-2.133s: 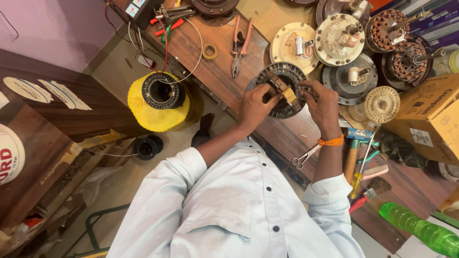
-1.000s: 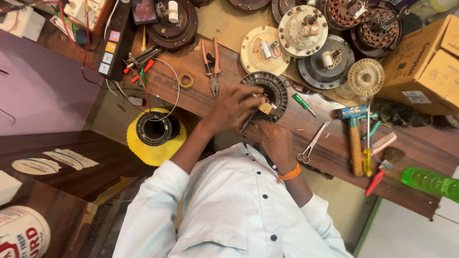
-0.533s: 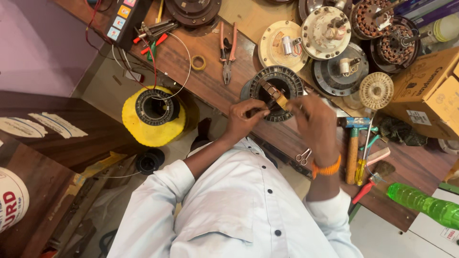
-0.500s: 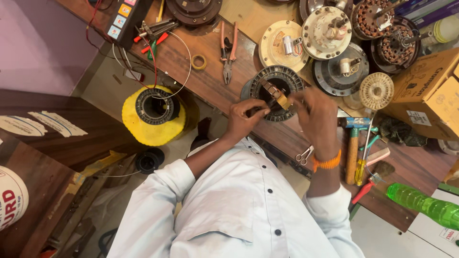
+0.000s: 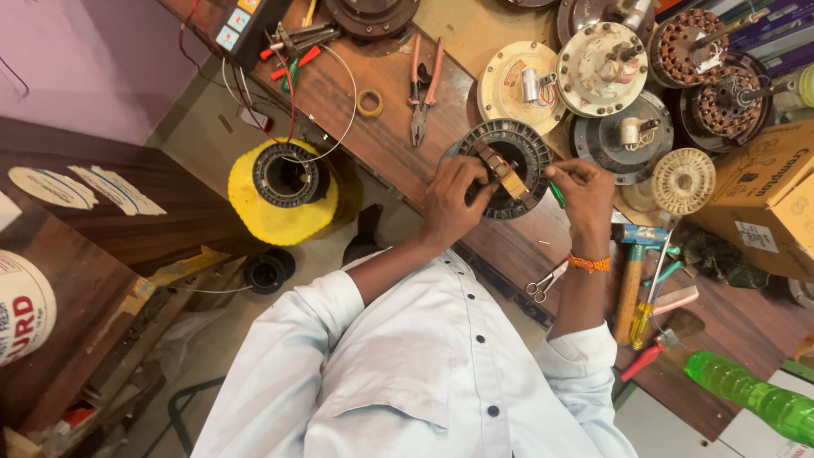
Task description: The person works at a cluttered repair workbench on an electric motor armature set in its housing. They hold a small rectangular block, press and seat it into slots around the motor's copper commutator, reposition the motor, and repeat the fitting by hand across the bench.
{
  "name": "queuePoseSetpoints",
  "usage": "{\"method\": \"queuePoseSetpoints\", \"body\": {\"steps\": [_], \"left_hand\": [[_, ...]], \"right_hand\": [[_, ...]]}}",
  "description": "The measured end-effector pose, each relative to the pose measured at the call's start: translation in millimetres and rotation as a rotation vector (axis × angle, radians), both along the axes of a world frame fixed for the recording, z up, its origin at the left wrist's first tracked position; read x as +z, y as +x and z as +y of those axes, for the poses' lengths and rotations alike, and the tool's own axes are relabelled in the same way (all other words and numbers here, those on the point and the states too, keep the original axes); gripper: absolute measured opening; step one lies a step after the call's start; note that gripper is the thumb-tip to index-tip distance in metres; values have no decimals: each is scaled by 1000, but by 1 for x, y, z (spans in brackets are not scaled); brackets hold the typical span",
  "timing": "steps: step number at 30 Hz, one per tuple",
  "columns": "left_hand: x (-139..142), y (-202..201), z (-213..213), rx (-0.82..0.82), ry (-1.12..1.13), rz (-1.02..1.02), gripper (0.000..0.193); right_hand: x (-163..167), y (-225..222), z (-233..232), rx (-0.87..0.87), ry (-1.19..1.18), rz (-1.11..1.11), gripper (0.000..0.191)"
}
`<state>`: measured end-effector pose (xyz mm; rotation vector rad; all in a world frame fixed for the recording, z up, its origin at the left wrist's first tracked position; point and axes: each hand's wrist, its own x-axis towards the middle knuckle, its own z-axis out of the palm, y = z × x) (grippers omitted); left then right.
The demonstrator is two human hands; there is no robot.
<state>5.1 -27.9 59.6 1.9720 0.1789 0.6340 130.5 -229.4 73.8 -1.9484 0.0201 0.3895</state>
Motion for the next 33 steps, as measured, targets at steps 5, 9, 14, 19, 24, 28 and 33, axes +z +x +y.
{"method": "queuePoseSetpoints", "body": {"steps": [5,9,14,19,24,28,33], "left_hand": [[12,11,35,-322,387,-276,54],[29,37,53,-518,414,-168,67],[48,58,65,-774,395,61,86],[46,66,65,-806,351,59,86],[42,67,69,-816,331,85,88],[41,65,71,-809,316,64,85],[31,25,75,-642,473,-358,60]], "right_hand": [[2,-24,-27,-57,101,34,7],[23,-48,-37,-76,72,58,7],[60,-75,-28,-14,128,57,8],[74,-100,2,76,46,-22,8],[63,-120,41,232,-81,-362,9],[40,-127,69,371,-362,-593,8],[44,-125,64,450,-374,-552,5]]}}
